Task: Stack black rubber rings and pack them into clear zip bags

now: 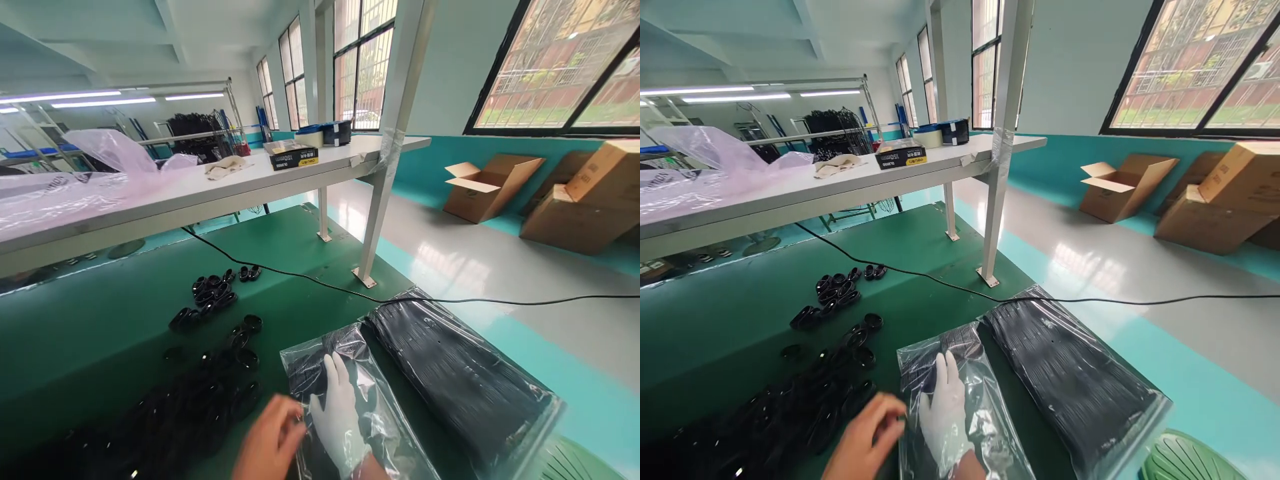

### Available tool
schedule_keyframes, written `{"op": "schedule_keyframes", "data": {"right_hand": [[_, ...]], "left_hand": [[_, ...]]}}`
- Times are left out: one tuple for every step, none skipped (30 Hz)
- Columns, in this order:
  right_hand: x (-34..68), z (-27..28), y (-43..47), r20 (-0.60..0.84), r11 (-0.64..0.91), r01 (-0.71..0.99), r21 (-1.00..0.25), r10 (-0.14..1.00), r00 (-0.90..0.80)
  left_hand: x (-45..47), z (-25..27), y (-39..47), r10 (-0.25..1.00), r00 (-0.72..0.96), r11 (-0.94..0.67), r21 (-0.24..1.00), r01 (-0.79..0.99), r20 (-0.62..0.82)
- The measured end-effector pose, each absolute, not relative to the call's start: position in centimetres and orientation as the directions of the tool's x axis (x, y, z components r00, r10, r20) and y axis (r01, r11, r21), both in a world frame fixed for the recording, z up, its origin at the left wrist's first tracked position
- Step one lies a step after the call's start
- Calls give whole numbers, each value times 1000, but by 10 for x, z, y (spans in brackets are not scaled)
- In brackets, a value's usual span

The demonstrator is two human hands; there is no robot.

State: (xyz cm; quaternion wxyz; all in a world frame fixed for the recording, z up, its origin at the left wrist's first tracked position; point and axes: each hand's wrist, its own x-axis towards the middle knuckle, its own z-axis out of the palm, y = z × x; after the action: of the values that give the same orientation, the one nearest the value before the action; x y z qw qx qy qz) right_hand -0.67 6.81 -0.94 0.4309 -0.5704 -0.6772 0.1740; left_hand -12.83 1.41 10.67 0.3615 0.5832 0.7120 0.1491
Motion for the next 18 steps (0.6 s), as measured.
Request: {"op": "schedule_keyframes", "data": {"right_hand": [[-5,-13,67,382,277,614,-739,923,42],[-4,-16,66,380,267,610,-746,923,61],[-3,-19,66,381,259,607,-751,921,79],[-2,-21,66,380,251,602,-758,920,96],[-2,-23,66,375,241,592,-769,920,114],[-1,-23,67,364,226,577,-784,922,133],[0,-23,68,341,207,558,-803,928,147],[0,-23,69,309,184,538,-822,939,151],[1,-22,71,274,159,522,-838,950,150],[2,-22,72,246,138,512,-848,958,150],[2,-22,73,229,125,507,-853,962,147],[3,-21,74,225,123,509,-852,964,144],[4,-21,74,233,129,515,-847,962,143],[4,-21,75,253,142,523,-840,956,147],[4,-21,75,276,158,528,-834,949,152],[4,-21,75,300,176,532,-829,941,157],[4,-21,74,328,194,537,-821,930,164],[3,-21,74,361,218,545,-810,917,170]], "left_hand": [[-132,101,41,949,-72,260,632,730,-307],[-134,95,67,969,-85,217,626,749,-234],[-133,87,91,980,-83,178,618,766,-179],[-130,79,112,985,-81,158,599,785,-153],[-126,71,129,987,-77,146,581,801,-142],[-121,63,143,987,-66,141,570,809,-149],[-117,57,154,985,-54,140,562,815,-166],[-115,51,161,981,-34,137,564,814,-190],[-113,47,166,976,-3,132,578,805,-218],[-113,44,169,968,39,123,605,787,-247],[-115,43,171,956,92,114,642,758,-278],[-118,42,171,939,150,110,684,721,-308],[-122,42,172,919,205,116,726,678,-338],[-125,41,172,900,245,130,758,640,-362],[-128,41,172,887,263,149,774,615,-380],[-130,41,173,883,259,168,780,603,-391],[-130,40,173,887,239,183,776,603,-394],[-130,39,174,897,210,190,768,611,-389]]}}
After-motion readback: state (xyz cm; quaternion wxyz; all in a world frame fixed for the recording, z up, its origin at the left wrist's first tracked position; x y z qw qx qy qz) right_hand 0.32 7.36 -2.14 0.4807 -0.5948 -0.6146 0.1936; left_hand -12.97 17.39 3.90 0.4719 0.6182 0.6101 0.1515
